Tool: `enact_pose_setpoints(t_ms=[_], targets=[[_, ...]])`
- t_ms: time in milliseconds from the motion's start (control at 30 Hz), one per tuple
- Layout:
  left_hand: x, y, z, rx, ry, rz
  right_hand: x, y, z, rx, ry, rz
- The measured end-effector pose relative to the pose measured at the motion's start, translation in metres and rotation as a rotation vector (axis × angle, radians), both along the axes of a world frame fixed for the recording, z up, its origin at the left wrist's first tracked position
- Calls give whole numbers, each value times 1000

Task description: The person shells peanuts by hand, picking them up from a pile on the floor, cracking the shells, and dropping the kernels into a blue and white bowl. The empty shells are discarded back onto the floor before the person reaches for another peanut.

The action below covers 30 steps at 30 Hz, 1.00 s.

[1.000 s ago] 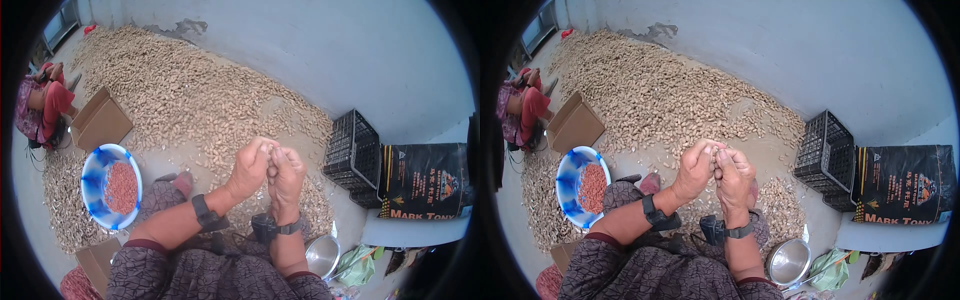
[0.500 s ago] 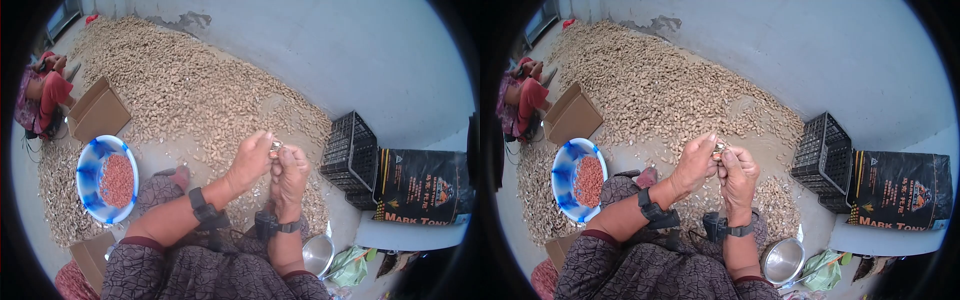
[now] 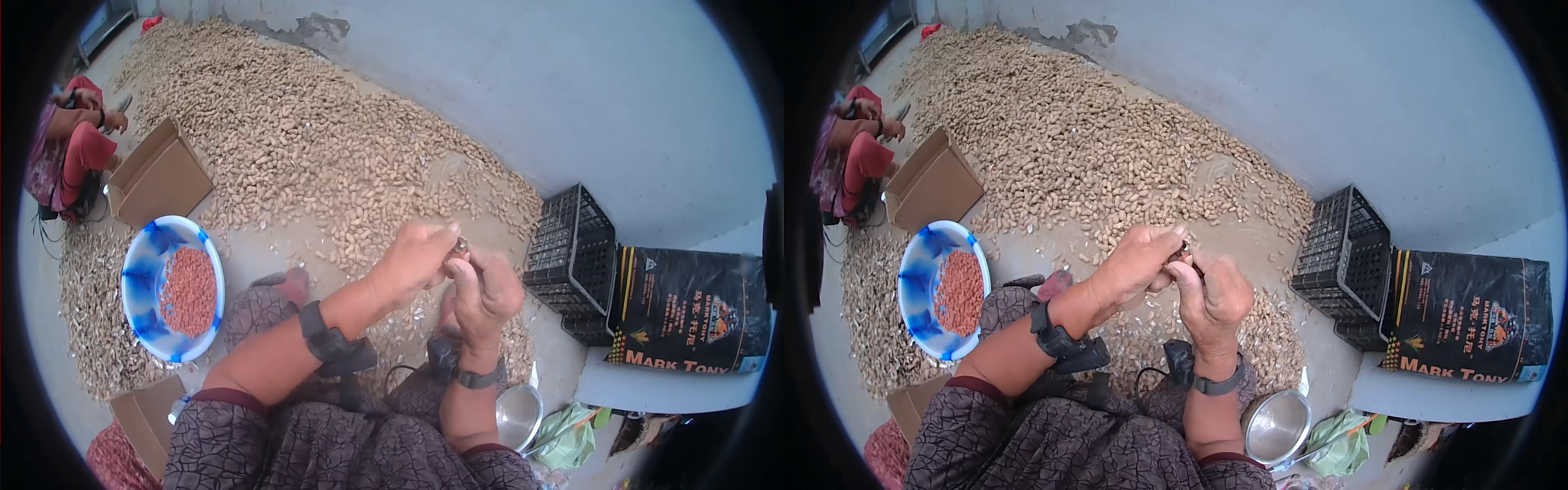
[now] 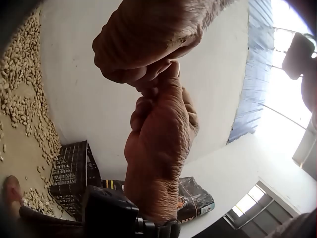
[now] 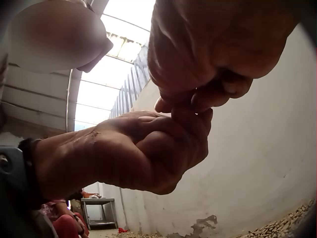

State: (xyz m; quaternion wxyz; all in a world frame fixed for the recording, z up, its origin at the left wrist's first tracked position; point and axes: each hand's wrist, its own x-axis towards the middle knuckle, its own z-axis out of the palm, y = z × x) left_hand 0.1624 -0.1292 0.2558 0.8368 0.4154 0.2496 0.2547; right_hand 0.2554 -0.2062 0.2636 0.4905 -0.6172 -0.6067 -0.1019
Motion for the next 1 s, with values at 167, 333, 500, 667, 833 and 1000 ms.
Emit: enact_pose_setpoints(t_ms=[167,333,500,667,833,1000], targets=[[-1,2,-4,-80,-32,-43,4,-2,-1,14,-122,1],[-2,1,-2,-204,-76,-68,-1,-1,-3,11,51,-19],[-5,1,-1,-222,-167,-104,5,0,-14,18,306,-20],[-4,3,-3,-126,-186,-189,2,-2,-8,-7,569,-32],[-2,-1,2,196,49,-98,2,-3,-9,-86,499,-50],[-7,10,1,61,56,-163,6,-6,-4,-174,456,-42]])
